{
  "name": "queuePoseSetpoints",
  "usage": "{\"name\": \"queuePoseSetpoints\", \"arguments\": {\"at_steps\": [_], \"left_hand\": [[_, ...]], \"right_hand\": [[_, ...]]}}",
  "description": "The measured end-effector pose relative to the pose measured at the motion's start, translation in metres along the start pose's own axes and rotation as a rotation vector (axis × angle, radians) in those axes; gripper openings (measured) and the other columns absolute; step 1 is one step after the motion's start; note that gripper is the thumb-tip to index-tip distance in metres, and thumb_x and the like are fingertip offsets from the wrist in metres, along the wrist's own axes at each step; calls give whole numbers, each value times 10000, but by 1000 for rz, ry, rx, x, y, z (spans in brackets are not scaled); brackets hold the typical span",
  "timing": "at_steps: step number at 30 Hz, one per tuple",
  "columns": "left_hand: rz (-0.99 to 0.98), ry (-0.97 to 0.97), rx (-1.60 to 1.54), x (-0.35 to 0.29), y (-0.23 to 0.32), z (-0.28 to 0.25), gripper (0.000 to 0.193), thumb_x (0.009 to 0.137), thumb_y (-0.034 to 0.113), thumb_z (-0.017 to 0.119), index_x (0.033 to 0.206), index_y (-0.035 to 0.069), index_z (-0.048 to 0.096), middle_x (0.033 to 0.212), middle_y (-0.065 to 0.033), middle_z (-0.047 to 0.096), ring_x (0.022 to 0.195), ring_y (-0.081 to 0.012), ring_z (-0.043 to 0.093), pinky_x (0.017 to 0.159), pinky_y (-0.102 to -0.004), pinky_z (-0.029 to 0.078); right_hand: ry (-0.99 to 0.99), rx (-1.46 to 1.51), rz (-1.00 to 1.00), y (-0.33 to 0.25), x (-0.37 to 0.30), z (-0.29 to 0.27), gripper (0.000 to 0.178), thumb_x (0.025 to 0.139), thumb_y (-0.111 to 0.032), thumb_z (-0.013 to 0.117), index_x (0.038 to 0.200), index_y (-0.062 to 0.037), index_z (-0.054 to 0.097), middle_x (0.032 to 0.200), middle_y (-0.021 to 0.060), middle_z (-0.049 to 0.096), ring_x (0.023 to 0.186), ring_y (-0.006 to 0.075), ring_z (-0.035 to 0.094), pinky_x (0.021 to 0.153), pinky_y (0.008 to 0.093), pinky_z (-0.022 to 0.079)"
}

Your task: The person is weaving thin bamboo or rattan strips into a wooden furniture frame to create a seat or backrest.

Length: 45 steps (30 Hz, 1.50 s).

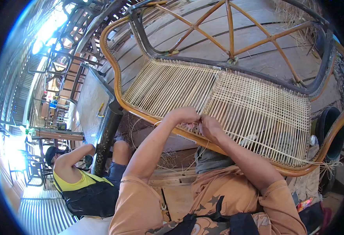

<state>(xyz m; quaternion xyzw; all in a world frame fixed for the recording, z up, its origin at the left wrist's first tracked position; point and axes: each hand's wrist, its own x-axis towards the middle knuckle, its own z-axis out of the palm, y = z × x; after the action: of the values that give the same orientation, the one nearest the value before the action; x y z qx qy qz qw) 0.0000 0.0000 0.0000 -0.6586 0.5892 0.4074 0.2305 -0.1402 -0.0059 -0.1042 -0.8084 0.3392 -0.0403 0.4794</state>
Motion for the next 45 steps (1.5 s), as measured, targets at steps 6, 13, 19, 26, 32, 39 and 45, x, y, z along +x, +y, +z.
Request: {"name": "queuePoseSetpoints", "arguments": {"at_steps": [6, 13, 19, 26, 32, 39, 45], "left_hand": [[228, 2, 376, 10, -13, 3, 195, 784, 189, 613, 675, 46, 689, 709, -155, 692, 683, -306, 693, 631, -432, 531], [44, 6, 177, 7, -3, 0, 237, 780, 213, 585, 788, 33, 739, 765, -176, 703, 711, -310, 690, 689, -418, 535], [-27, 149, 196, -9, -3, 5, 309, 730, 296, 602, 756, 3, 698, 700, -217, 651, 640, -324, 627, 605, -459, 470], [-70, 512, 239, -25, 22, 25, 200, 847, 221, 571, 914, 43, 633, 854, -200, 668, 840, -410, 639, 738, -507, 489], [-70, 558, 222, -26, -10, 49, 186, 875, 187, 514, 936, 57, 632, 914, -208, 665, 881, -420, 637, 744, -515, 489], [-198, 491, 114, -21, -6, 42, 196, 845, 211, 565, 920, 83, 693, 904, -149, 699, 909, -355, 670, 741, -473, 522], [-100, 408, 13, -23, -18, 35, 233, 867, 253, 583, 1023, 111, 682, 949, -129, 696, 918, -341, 655, 792, -467, 502]], "right_hand": [[-45, -25, 39, -16, -36, -37, 241, 862, -186, 599, 970, 20, 664, 868, 264, 679, 899, 392, 679, 764, 460, 543], [-291, 440, 185, -43, -23, -21, 175, 891, -144, 576, 946, -6, 668, 811, 217, 671, 729, 323, 668, 618, 403, 524], [-47, 15, -103, -46, -65, -32, 320, 954, -245, 530, 1204, -47, 547, 864, 185, 664, 776, 358, 661, 688, 469, 522], [613, 558, 377, 117, -235, -219, 255, 950, -194, 594, 1156, -47, 624, 879, 33, 648, 779, 110, 613, 665, 308, 486], [1114, -588, 634, 220, -368, -266, 449, 946, -263, 581, 1277, 37, 535, 1276, 243, 556, 1160, 366, 526, 1017, 440, 381], [480, -386, 929, 214, -384, -282, 433, 940, -338, 575, 1176, 25, 573, 1149, 269, 597, 1054, 385, 597, 884, 464, 459], [717, -860, 588, 194, -388, -315, 338, 924, -162, 587, 1213, 11, 562, 1241, 217, 566, 1173, 371, 528, 953, 454, 418]]}}
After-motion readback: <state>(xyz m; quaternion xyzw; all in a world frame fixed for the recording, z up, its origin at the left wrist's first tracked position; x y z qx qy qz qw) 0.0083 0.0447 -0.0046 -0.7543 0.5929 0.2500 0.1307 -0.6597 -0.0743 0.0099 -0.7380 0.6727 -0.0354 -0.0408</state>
